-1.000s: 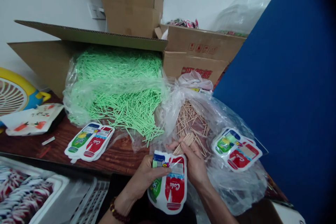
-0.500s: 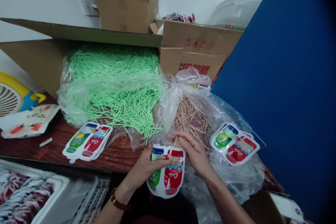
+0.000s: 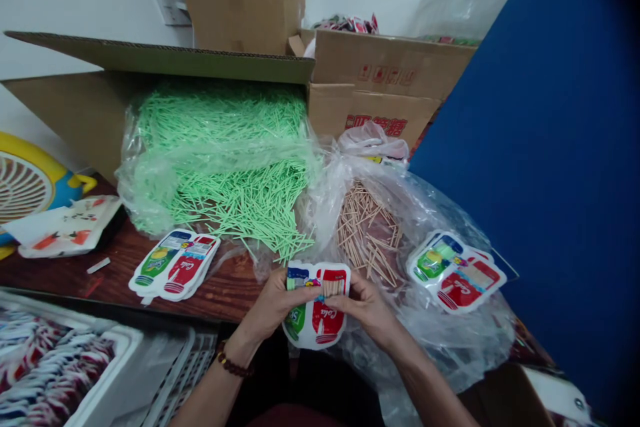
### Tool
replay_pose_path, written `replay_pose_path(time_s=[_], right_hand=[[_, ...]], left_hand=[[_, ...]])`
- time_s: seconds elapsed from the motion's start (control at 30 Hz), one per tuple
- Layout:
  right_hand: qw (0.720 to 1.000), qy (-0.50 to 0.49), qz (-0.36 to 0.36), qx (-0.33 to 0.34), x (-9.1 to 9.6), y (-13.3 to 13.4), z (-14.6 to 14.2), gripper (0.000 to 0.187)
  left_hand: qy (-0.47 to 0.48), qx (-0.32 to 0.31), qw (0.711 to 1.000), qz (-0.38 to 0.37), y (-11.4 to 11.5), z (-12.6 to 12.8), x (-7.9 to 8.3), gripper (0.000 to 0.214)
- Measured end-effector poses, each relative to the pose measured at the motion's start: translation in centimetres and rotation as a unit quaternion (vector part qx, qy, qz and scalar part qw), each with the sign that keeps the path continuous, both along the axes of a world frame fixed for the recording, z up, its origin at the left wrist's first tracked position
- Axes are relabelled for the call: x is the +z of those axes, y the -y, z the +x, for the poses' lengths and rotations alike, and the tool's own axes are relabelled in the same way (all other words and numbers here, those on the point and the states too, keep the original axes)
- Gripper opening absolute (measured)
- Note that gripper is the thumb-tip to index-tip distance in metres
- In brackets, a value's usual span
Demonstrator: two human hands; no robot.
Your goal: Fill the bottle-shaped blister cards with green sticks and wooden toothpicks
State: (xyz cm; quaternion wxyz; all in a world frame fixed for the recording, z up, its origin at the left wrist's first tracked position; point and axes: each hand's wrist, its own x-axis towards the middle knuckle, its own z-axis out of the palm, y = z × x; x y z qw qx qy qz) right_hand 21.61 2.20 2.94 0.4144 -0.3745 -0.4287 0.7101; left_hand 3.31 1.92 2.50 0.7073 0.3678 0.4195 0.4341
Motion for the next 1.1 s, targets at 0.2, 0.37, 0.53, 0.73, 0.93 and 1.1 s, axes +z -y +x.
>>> replay_pose_path(time_s=[0.2,0.37,0.53,0.73,0.93,1.1], right_hand=[[1.000,0.006,0.006,-0.029,0.1,-0.1,-0.6,0.029],[1.000,-0.015,-0.006,-0.010,0.6,-0.3,-0.6,0.033],[1.000,-0.017,-0.006,-0.006,0.8,-0.1,-0.5,0.033],[1.000,-0.030,-0.001,0.005,1.1,-0.3,-0.4,0.035],[1.000,-0.016,-0.011,-0.021,0.9,-0.2,-0.9,0.022],[0.998,-0.015,-0.014,-0.055,0.5,0.1,-1.0,0.026]], left_hand=[[-0.004,0.005,1.000,-0.008,-0.2,-0.4,0.1,0.026],[-0.017,0.020,1.000,0.016,-0.4,-0.6,0.6,0.021],[-0.024,0.008,0.999,0.019,-0.5,-0.7,0.6,0.019],[-0.031,0.018,0.999,0.034,-0.5,-0.5,1.0,0.019],[-0.044,0.014,0.998,0.044,-0.5,-0.2,1.1,0.018],[-0.027,0.006,1.000,0.010,-0.7,-0.1,1.4,0.020]])
